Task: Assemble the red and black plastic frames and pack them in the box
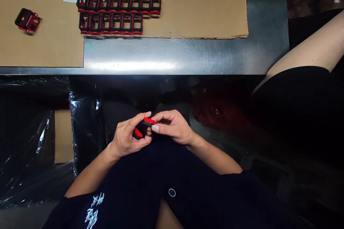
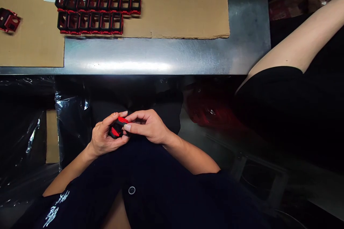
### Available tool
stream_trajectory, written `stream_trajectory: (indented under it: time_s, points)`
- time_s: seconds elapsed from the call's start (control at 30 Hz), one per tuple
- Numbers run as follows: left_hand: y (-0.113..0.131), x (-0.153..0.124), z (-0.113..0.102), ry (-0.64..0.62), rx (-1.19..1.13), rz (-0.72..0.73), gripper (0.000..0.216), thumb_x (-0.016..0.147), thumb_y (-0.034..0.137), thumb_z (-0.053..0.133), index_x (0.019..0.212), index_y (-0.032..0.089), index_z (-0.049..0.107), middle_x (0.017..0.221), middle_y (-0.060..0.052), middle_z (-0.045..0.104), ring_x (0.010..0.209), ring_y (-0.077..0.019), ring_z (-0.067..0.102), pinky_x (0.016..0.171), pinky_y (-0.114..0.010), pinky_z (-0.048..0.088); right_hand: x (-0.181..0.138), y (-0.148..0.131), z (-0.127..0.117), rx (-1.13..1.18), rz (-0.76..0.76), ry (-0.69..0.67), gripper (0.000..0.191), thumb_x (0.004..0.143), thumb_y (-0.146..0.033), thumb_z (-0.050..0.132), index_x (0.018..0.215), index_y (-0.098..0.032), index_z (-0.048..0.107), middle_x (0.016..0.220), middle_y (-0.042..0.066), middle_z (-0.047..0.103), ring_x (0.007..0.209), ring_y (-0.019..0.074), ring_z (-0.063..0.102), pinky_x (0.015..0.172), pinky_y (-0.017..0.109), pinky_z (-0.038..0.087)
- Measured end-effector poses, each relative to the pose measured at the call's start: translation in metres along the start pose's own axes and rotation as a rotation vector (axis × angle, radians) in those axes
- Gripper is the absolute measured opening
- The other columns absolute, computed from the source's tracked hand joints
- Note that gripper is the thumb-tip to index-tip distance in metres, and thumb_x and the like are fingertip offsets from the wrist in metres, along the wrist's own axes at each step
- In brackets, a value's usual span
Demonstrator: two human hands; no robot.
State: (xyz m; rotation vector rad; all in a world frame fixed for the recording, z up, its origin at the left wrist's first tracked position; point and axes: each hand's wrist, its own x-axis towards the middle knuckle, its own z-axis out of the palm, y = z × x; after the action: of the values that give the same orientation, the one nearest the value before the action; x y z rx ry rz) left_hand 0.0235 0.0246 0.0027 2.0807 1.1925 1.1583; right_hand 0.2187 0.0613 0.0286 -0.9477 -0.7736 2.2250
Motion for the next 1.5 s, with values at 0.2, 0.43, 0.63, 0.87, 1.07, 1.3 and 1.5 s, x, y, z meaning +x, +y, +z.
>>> stream_trajectory:
  time_s: [0.2,0.43,0.63,0.87,1.07,1.3,1.5]
  points:
    - [0.0,-0.002,0.001,0.016,0.01,0.003,0.087,0.075,0.015,0.079,0.152,0.021,0.038,0.126,-0.015,0.074,0.098,-0.0243,0.079,0.08,-0.032,0.068,0.0,0.0,0.0,0.008,0.021,-0.013,0.025,0.069,-0.027,0.092,0.087,-0.017,0.077,0.077,0.001,0.079,0.069,0.0135,0.074,0.071,0.026,0.059]
    - [-0.001,-0.002,0.0,0.057,0.089,0.054,0.085,0.079,0.025,0.084,0.15,0.022,0.039,0.125,-0.015,0.075,0.102,-0.0258,0.078,0.082,-0.035,0.068,0.002,0.005,0.005,0.033,-0.022,0.004,0.029,0.073,-0.038,0.09,0.088,-0.018,0.075,0.078,0.001,0.078,0.071,0.0142,0.074,0.07,0.027,0.059]
    - [0.001,-0.005,0.001,0.075,0.123,0.052,0.086,0.077,0.028,0.086,0.149,0.021,0.04,0.123,-0.014,0.076,0.101,-0.0263,0.079,0.079,-0.033,0.068,0.0,0.006,0.008,0.053,0.002,0.001,0.027,0.073,-0.033,0.09,0.09,-0.017,0.077,0.079,0.001,0.079,0.069,0.0133,0.075,0.071,0.026,0.061]
    - [0.003,-0.006,0.001,0.068,0.12,0.042,0.087,0.077,0.028,0.086,0.15,0.019,0.04,0.122,-0.015,0.076,0.101,-0.0263,0.079,0.08,-0.033,0.068,0.0,0.008,0.006,0.116,0.031,-0.032,0.028,0.07,-0.029,0.093,0.089,-0.017,0.076,0.08,0.001,0.08,0.069,0.0132,0.076,0.071,0.025,0.061]
    - [0.003,-0.007,0.001,0.073,0.171,0.068,0.087,0.077,0.029,0.087,0.149,0.019,0.039,0.121,-0.015,0.076,0.098,-0.0265,0.079,0.077,-0.032,0.068,0.001,0.009,0.007,0.106,0.023,-0.03,0.025,0.072,-0.03,0.092,0.086,-0.017,0.077,0.077,0.001,0.08,0.068,0.013,0.076,0.07,0.024,0.061]
    - [0.003,-0.007,0.001,0.085,0.145,0.08,0.085,0.078,0.028,0.086,0.149,0.017,0.04,0.122,-0.016,0.076,0.1,-0.0256,0.079,0.081,-0.031,0.067,0.0,0.011,0.005,0.141,0.032,-0.057,0.023,0.072,-0.027,0.092,0.087,-0.017,0.078,0.079,0.001,0.081,0.069,0.0122,0.077,0.071,0.023,0.062]
    - [0.003,-0.006,0.001,0.093,0.169,0.111,0.088,0.076,0.026,0.088,0.15,0.012,0.041,0.121,-0.019,0.075,0.101,-0.0272,0.079,0.082,-0.032,0.067,0.0,0.011,0.006,0.141,0.029,-0.045,0.023,0.071,-0.028,0.093,0.084,-0.017,0.077,0.077,0.001,0.081,0.068,0.0132,0.077,0.07,0.024,0.062]
